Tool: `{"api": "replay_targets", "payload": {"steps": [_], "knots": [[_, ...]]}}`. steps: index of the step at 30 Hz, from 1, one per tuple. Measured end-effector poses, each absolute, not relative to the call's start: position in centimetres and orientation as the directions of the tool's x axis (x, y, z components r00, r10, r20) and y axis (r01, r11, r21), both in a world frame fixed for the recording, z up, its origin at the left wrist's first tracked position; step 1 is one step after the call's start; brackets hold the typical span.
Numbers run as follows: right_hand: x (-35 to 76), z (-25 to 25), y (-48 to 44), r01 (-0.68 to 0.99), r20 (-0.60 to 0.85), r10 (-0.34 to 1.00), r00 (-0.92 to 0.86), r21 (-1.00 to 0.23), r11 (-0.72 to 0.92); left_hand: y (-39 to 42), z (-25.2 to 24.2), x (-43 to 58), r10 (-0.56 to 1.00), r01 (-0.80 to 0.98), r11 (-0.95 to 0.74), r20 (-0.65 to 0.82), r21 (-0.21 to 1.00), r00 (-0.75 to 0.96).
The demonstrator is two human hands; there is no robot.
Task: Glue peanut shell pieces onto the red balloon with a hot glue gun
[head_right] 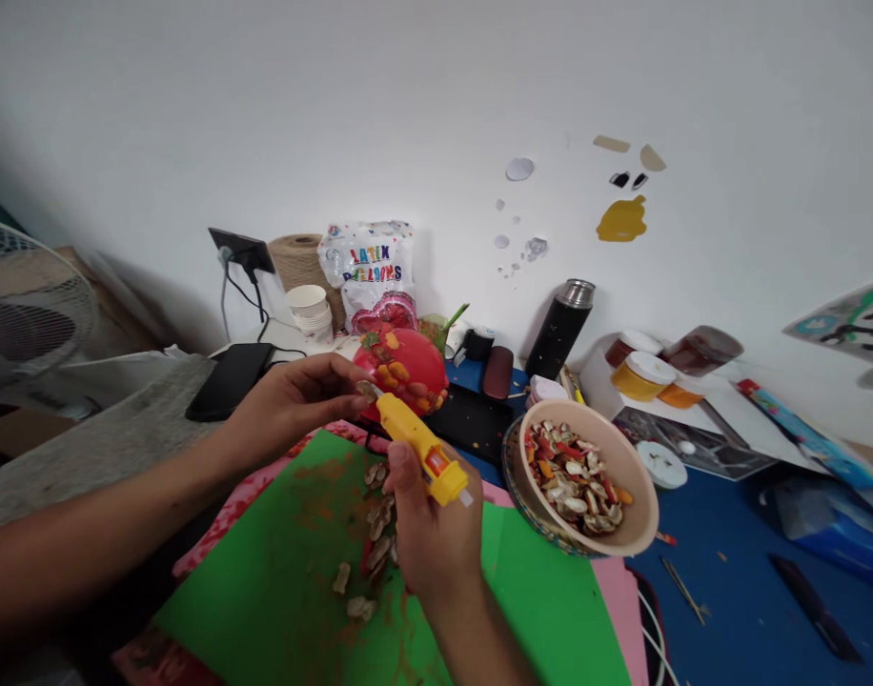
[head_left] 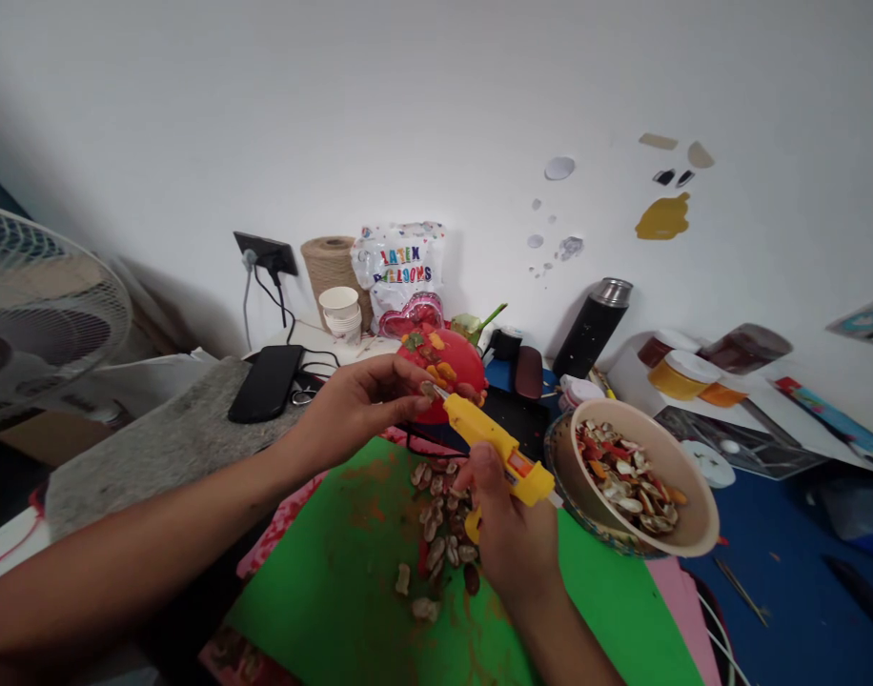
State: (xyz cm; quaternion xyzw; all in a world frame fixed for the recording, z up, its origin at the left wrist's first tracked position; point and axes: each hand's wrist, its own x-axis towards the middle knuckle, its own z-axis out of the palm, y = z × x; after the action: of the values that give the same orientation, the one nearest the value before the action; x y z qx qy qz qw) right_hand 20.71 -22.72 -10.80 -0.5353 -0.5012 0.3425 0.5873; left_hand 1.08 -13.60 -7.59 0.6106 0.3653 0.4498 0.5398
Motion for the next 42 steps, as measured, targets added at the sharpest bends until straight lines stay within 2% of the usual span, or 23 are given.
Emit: {"api": "replay_targets", "payload": {"steps": [11,18,24,29,42], "knots": [[20.6,-10.1,-23.2,0.188,0.163,0.95,0.265,-0.975,0.115,-13.6,-7.4,1.1,0.92,-0.054,-0.203,0.209,0.978,0.332],[20.9,-11.0,-22.5,0.147,0.254,0.941,0.221,-0.963,0.226,-13.6,-7.5,1.0,0.926,-0.021,-0.225,0.22,0.974,0.308],[20.5,-10.2,-23.1,0.15,0.173,0.946,0.273,-0.979,0.136,-13.6,-7.4,1.0,0.932,-0.072,-0.179,0.193,0.981,0.307],[20.4,-9.9,-23.2,0.168,0.18,0.948,0.262,-0.976,0.139,-13.5,-7.4,1.1,0.924,-0.134,-0.17,0.206,0.976,0.323],[20.6,-10.4,-22.9,0.142,0.161,0.952,0.261,-0.982,0.127,-13.4,-7.6,1.2,0.924,-0.141,-0.187,0.223,0.972,0.311]]}}
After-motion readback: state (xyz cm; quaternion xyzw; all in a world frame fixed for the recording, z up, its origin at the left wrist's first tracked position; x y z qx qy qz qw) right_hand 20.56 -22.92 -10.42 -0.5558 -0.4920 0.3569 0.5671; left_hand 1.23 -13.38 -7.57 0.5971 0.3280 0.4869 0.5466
